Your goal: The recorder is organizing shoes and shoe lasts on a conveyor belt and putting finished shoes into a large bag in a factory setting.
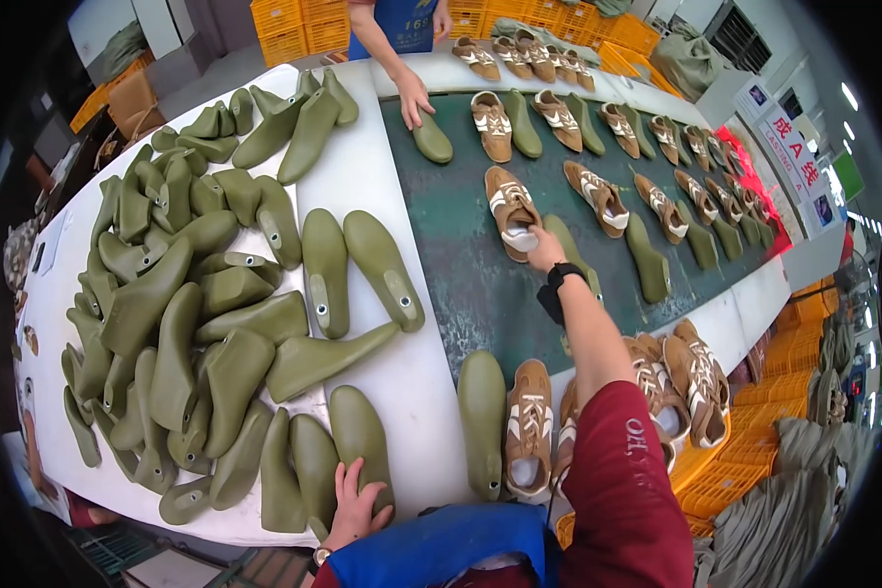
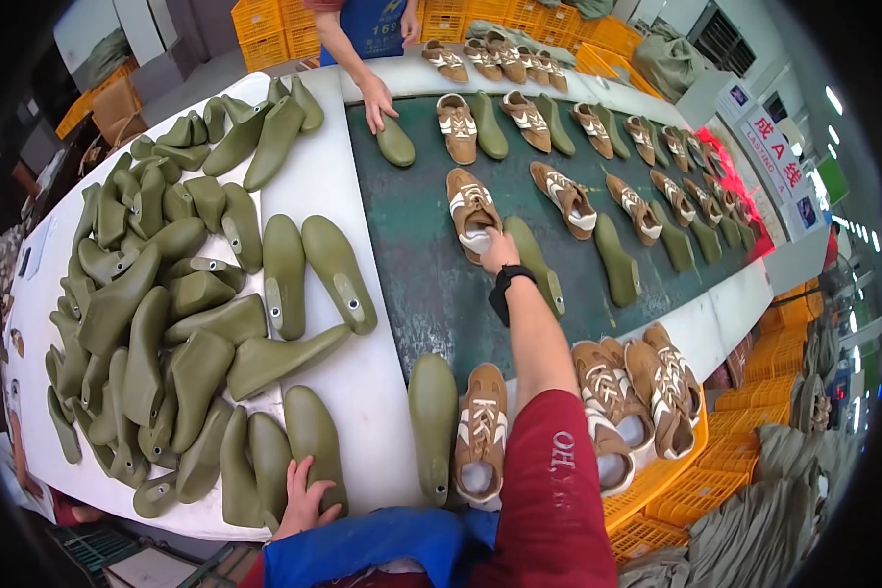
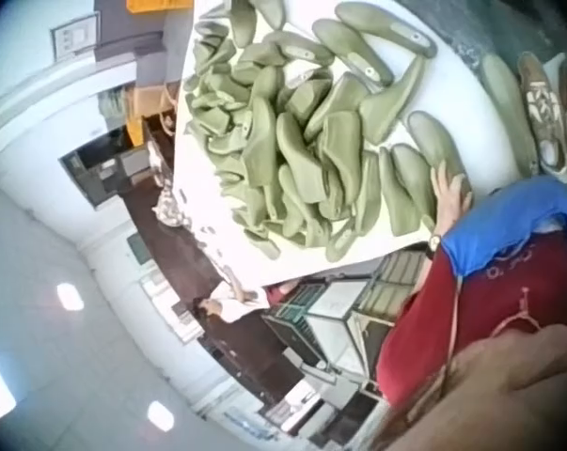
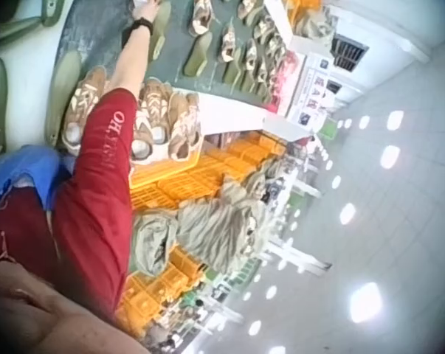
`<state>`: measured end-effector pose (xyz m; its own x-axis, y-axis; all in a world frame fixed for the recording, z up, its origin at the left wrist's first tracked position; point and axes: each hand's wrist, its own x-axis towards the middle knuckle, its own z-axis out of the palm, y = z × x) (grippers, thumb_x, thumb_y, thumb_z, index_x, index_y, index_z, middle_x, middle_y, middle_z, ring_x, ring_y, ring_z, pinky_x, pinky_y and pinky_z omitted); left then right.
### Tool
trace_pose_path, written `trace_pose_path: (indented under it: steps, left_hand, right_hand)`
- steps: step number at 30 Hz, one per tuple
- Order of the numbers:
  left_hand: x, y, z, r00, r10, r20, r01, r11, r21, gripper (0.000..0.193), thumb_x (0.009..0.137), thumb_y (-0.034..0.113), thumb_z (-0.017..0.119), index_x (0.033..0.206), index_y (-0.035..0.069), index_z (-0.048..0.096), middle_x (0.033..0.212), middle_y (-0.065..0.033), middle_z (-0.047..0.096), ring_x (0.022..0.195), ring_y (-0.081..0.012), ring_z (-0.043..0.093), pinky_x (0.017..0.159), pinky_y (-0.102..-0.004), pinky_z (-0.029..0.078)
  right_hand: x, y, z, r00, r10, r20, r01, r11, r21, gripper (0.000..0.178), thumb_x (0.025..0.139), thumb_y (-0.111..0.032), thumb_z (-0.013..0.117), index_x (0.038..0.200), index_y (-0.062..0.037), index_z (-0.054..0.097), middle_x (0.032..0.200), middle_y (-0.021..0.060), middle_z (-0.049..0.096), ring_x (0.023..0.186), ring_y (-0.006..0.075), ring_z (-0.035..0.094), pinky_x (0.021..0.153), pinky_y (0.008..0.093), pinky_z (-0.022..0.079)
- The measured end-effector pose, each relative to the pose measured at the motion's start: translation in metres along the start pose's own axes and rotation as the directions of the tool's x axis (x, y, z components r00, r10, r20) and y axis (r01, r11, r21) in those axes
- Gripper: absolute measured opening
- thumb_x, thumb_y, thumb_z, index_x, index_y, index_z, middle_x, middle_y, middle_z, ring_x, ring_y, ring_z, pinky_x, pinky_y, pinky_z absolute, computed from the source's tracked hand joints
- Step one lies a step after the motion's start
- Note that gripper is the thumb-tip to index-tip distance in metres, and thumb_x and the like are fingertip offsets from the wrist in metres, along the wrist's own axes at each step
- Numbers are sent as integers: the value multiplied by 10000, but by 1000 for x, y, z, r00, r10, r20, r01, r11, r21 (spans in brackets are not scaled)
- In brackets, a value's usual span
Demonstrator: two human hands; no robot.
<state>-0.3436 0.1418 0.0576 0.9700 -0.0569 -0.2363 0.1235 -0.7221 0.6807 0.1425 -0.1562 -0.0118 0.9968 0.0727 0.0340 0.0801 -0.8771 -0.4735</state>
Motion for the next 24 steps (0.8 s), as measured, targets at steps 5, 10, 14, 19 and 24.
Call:
trace_pose_path:
  steps: [5, 10, 14, 19, 24]
  left_hand:
    - [4, 1, 2, 999, 46, -23, -47, 999, -5, 447, 666, 98, 712, 1070, 81, 522, 1368, -268, 236, 1255, -519, 188, 1030, -545, 247]
    - [6, -5, 9, 980, 165, -112, -158, 985, 67, 404, 689, 97, 679, 1054, 65, 510, 1365, -262, 250, 1249, -512, 203, 1033, -538, 244]
    - [5, -5, 11, 977, 174, -125, -164, 983, 87, 355, 694, 93, 669, 1009, 56, 509, 1361, -260, 258, 1248, -506, 209, 1031, -533, 250]
    - [3, -18, 18, 963, 224, -148, -207, 971, 121, 317, 688, 87, 661, 967, 48, 516, 1354, -262, 270, 1236, -496, 234, 1034, -513, 261]
    - [4, -19, 19, 955, 268, -127, -247, 956, 160, 318, 676, 89, 663, 949, 33, 509, 1334, -286, 284, 1211, -504, 258, 1029, -519, 261]
  right_hand:
    - [-24, -56, -108, 887, -456, 69, 461, 880, -116, 259, 761, -93, 519, 982, -87, 655, 949, 210, 620, 918, 366, 580, 791, 411, 466]
    - [-121, -162, -240, 756, -613, 231, 629, 778, 8, 346, 767, -124, 565, 1099, -30, 596, 903, 157, 644, 845, 274, 621, 752, 341, 491]
    - [-220, -206, -288, 616, -757, 219, 766, 640, 60, 329, 770, -103, 561, 1090, -32, 593, 869, 166, 643, 800, 292, 629, 731, 361, 496]
    - [-355, -185, -249, 527, -734, 429, 780, 617, 98, 308, 750, -167, 591, 1045, -80, 605, 790, 179, 631, 775, 344, 623, 677, 435, 509]
    - [-455, -102, -138, 539, -464, 703, 666, 745, -20, 417, 756, -178, 602, 1163, -114, 541, 853, 152, 613, 747, 321, 630, 607, 425, 508]
